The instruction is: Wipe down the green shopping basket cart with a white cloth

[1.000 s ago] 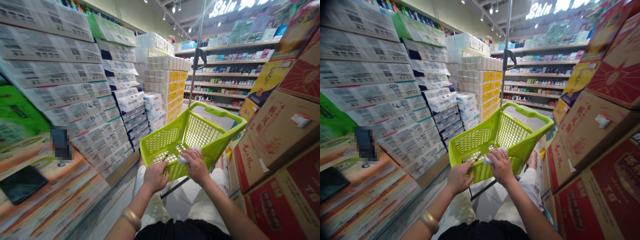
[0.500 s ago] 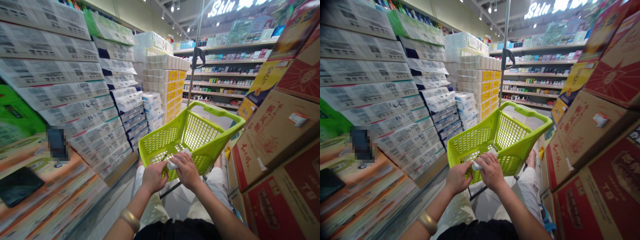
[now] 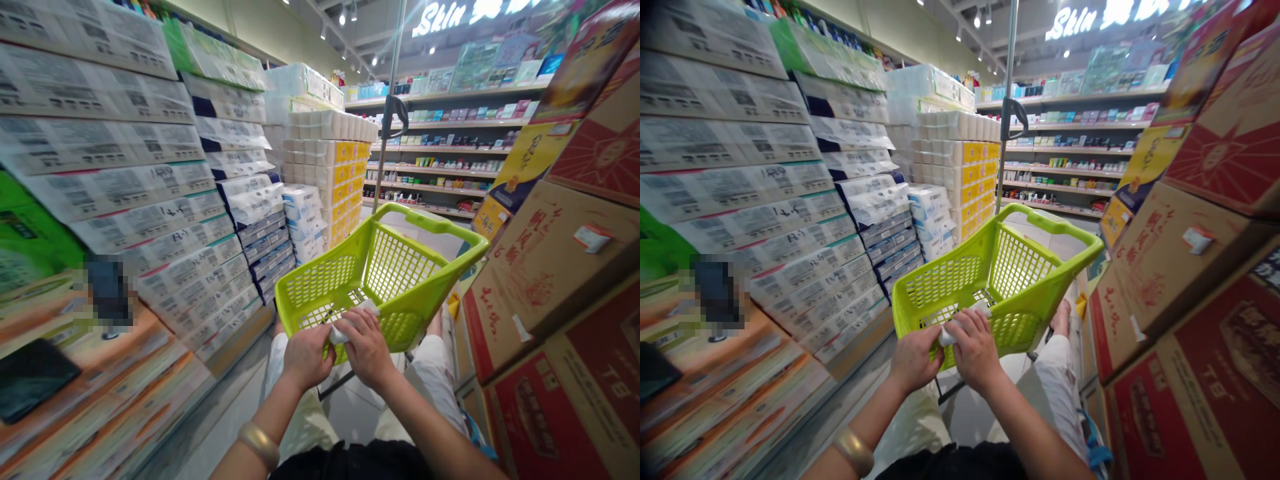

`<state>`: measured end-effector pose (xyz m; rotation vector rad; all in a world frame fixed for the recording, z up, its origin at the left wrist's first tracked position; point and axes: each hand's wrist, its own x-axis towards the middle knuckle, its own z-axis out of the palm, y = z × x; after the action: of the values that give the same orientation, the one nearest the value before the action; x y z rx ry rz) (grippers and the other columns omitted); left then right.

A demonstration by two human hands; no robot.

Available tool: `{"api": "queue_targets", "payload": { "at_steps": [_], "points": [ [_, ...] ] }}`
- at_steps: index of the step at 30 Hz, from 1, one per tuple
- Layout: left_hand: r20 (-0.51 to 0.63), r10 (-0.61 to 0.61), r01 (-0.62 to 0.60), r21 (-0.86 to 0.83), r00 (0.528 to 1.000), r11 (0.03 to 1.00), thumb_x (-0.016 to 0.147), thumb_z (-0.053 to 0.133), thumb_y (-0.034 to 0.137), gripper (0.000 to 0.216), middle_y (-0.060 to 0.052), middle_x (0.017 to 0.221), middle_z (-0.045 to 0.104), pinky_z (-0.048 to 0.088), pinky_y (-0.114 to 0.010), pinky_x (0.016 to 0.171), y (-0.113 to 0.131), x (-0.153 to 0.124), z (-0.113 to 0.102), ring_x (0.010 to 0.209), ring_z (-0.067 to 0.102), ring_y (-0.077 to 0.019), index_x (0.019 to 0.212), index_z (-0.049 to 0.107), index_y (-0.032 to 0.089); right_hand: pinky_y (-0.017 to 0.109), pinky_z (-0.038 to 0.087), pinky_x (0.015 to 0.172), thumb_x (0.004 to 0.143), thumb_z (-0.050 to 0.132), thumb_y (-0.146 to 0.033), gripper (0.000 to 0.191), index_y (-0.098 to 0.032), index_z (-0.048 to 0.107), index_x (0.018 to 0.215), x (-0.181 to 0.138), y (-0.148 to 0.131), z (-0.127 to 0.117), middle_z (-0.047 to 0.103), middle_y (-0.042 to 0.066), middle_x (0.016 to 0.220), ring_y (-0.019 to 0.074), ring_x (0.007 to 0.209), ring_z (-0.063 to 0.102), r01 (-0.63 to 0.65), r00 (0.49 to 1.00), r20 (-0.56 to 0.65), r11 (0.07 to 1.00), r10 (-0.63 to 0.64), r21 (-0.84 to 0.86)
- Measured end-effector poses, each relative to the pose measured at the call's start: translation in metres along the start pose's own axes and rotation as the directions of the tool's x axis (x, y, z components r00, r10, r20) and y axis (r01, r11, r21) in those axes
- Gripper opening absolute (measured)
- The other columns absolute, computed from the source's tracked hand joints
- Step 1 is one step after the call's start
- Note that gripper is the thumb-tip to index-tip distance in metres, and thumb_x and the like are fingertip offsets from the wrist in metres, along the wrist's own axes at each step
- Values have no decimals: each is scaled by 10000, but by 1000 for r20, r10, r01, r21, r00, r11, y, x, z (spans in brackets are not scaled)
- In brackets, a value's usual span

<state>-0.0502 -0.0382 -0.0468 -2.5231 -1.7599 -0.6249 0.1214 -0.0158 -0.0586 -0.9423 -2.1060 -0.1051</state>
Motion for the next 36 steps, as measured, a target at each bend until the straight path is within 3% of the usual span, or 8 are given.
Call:
{"api": "queue_targets", "payload": {
  "at_steps": [4,9,11,17,21,27,29,36],
  "points": [
    [-13,5,-5,3,1000,1000,780,506,243,308,-41,952,701,492,-317,727,-1,-1,0,822,651,-207,1082,565,232,407,307,1096,829,466,-117,353,-255,622,1113,0,20,-14,623,39,1136,206,1165,505,-10,1000,-8,1000,10,-25],
    [-49,-9,9,-5,999,1000,789,500,256,317,-52,998,706,507,-331,743,-1,-1,4,828,657,-209,1096,575,233,448,282,1104,858,462,-139,300,-241,636,1080,-3,64,-35,626,58,1131,234,1186,496,-204,965,-197,965,171,-166],
    [-56,-13,13,-9,998,1000,787,502,250,322,-53,1009,706,507,-330,752,0,-1,5,837,656,-208,1100,577,236,454,292,1097,852,464,-140,292,-238,641,1062,-3,58,-29,625,63,1115,240,1179,496,-216,961,-211,961,179,-171],
    [-6,-7,7,6,1000,1000,773,509,227,277,-40,942,704,487,-308,727,0,0,1,820,650,-208,1041,581,232,425,288,1113,811,470,-114,351,-268,618,1090,0,1,2,619,41,1112,218,1171,495,-50,998,-37,999,49,-20],
    [-14,0,0,3,1000,1000,782,499,231,300,-39,958,702,486,-312,729,-1,-1,0,828,651,-209,1073,570,241,404,300,1097,823,476,-122,331,-263,616,1088,0,16,-10,629,35,1108,209,1145,516,-29,1000,-9,999,28,-35],
    [-54,-5,5,3,999,1000,795,481,243,315,-52,1008,706,500,-345,740,0,-1,4,826,657,-221,1097,570,236,446,270,1102,860,467,-131,280,-247,622,1062,0,66,-36,632,50,1107,234,1162,507,-228,957,-224,957,187,-177],
    [-59,-5,6,4,998,1000,797,480,242,310,-50,1003,707,500,-350,737,0,-1,4,827,658,-225,1093,570,235,455,276,1100,851,465,-123,280,-240,625,1048,0,57,-29,630,56,1097,241,1164,500,-236,954,-227,957,195,-167],
    [-16,11,-11,-2,1000,1000,783,501,221,312,-38,975,706,494,-327,731,-2,-2,3,843,654,-218,1087,570,233,413,286,1109,810,476,-101,357,-261,613,1098,1,4,-2,617,36,1118,210,1161,498,-21,1000,-5,1000,21,-12]
  ]
}}
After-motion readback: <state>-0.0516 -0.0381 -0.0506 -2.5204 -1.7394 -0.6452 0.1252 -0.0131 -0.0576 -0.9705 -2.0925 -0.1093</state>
